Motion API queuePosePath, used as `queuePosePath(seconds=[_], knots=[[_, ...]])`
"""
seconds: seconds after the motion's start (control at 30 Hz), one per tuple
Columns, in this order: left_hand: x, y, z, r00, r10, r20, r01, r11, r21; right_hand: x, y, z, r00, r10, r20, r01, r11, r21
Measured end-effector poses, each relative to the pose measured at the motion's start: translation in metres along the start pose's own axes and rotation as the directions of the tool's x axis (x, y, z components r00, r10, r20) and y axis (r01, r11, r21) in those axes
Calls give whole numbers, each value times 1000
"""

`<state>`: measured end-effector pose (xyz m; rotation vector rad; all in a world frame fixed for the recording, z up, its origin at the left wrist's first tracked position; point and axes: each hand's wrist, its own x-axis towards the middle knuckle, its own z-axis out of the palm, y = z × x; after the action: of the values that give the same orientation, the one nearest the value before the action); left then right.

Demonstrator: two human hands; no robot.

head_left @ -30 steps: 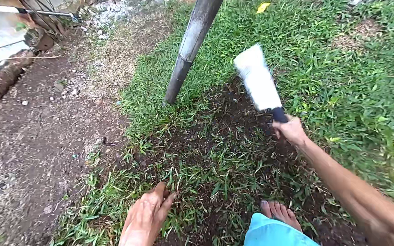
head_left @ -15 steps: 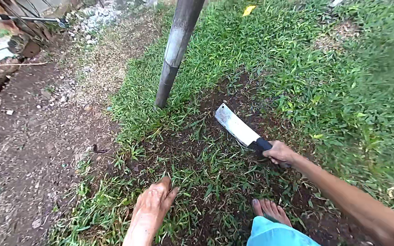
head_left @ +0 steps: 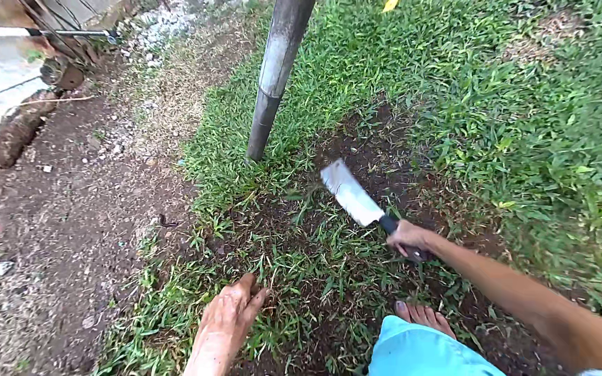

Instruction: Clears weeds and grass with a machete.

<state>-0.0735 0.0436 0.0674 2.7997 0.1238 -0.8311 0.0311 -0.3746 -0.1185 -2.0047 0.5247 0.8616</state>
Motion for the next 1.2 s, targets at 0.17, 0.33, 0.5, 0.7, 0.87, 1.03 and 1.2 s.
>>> queuePosePath(seconds=[0.17, 0.33, 0.5, 0.7, 0.87, 1.03, 1.2], knots=[[7, 6, 1, 999, -7, 48, 6, 1000, 13, -55, 19, -26, 970, -52, 238, 165, 859, -485], [16, 7, 9, 994, 62, 86, -61, 998, -17, -81, 23, -57, 987, -163, -14, 155, 962, -226], [4, 0, 6, 999, 35, 34, -34, 999, -19, -53, -24, -26, 938, 1, -348, 155, 893, 423], [22, 16, 10, 992, 41, 121, -40, 999, -8, -50, 5, -15, 995, 66, -68, -70, 996, -55], [65, 66, 44, 920, 294, 259, -170, 895, -412, -100, -19, -11, 999, -1, -49, 6, 994, 108], [93, 137, 44, 828, 459, 323, 77, 478, -875, -140, -77, 26, 960, -268, 78, 274, 959, -70], [117, 85, 53, 910, 205, 359, 318, 207, -925, -186, -118, 42, 697, -442, 565, 647, 727, -229]])
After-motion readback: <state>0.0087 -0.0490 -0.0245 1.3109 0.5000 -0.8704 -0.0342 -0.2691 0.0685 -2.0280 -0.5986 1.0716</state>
